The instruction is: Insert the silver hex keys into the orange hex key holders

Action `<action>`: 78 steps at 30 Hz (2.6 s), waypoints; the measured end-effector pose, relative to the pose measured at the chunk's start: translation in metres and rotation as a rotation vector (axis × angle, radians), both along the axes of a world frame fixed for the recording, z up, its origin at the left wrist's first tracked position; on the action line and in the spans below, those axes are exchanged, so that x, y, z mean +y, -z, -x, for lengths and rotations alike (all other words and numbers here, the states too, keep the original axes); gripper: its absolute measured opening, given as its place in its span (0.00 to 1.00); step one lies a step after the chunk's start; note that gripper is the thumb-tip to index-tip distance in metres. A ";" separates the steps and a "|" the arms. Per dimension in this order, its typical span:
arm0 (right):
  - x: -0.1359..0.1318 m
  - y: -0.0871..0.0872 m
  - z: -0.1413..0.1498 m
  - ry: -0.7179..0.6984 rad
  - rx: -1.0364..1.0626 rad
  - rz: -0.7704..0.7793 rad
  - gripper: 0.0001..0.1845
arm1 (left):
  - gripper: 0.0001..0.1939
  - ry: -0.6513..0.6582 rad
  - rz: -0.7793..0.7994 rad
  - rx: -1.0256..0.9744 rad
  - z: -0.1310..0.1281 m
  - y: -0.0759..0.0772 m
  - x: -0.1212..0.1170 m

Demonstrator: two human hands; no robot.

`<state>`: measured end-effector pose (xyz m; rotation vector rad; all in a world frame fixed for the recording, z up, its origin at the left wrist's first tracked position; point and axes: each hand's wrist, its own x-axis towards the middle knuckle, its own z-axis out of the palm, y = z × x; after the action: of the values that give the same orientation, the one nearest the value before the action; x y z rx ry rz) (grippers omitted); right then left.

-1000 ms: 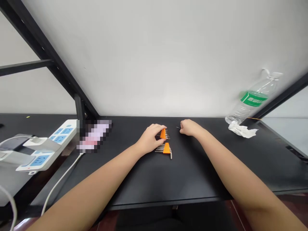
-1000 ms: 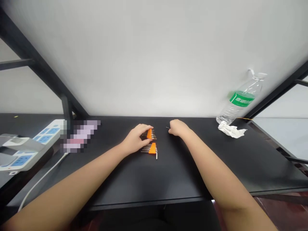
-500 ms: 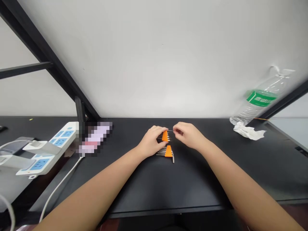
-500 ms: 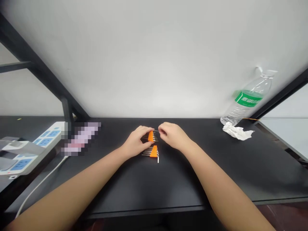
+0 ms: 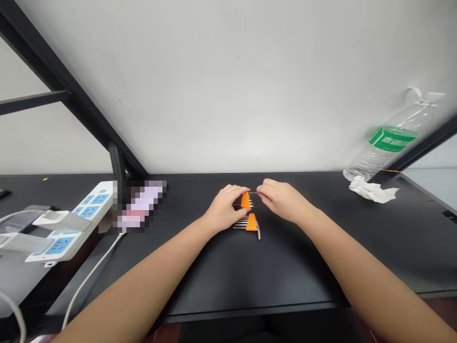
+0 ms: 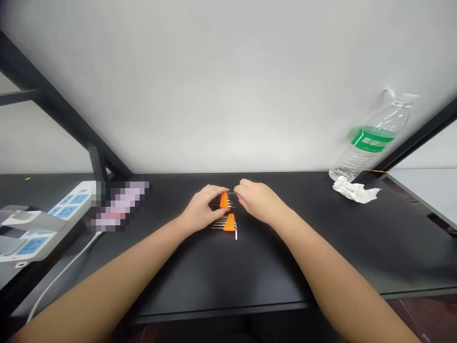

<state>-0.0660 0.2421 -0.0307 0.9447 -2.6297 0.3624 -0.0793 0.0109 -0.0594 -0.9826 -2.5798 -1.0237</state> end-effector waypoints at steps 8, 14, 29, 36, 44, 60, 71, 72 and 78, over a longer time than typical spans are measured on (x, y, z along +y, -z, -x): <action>-0.004 -0.006 -0.006 -0.099 -0.023 0.026 0.16 | 0.22 0.057 0.037 0.033 0.001 0.001 -0.002; -0.007 0.002 0.002 -0.145 -0.428 0.672 0.03 | 0.22 0.100 -0.009 0.066 -0.006 -0.002 0.002; -0.024 0.031 0.013 -0.111 -1.100 1.150 0.23 | 0.36 0.023 -0.097 0.140 -0.008 0.006 0.002; -0.017 0.024 0.012 0.200 -0.654 0.579 0.21 | 0.32 -0.096 0.041 0.059 0.012 0.012 -0.006; 0.000 -0.005 -0.006 0.028 -0.734 -0.077 0.19 | 0.32 -0.187 0.238 -0.095 0.034 0.022 -0.017; -0.027 0.022 -0.028 0.224 -0.580 -0.005 0.16 | 0.21 0.046 0.485 -0.090 -0.010 -0.015 -0.004; -0.022 0.013 -0.027 0.222 -0.580 0.090 0.14 | 0.15 -0.004 0.300 -0.177 -0.005 -0.007 -0.003; -0.018 0.010 -0.025 0.239 -0.597 0.084 0.15 | 0.15 -0.013 0.297 -0.164 -0.004 -0.007 -0.004; 0.015 -0.008 -0.011 0.269 -0.814 -0.073 0.15 | 0.15 -0.031 0.331 -0.109 0.001 -0.008 -0.009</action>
<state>-0.0546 0.2574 -0.0224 0.4984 -3.4631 0.7019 -0.0800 0.0014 -0.0513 -0.9762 -2.9084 -0.6712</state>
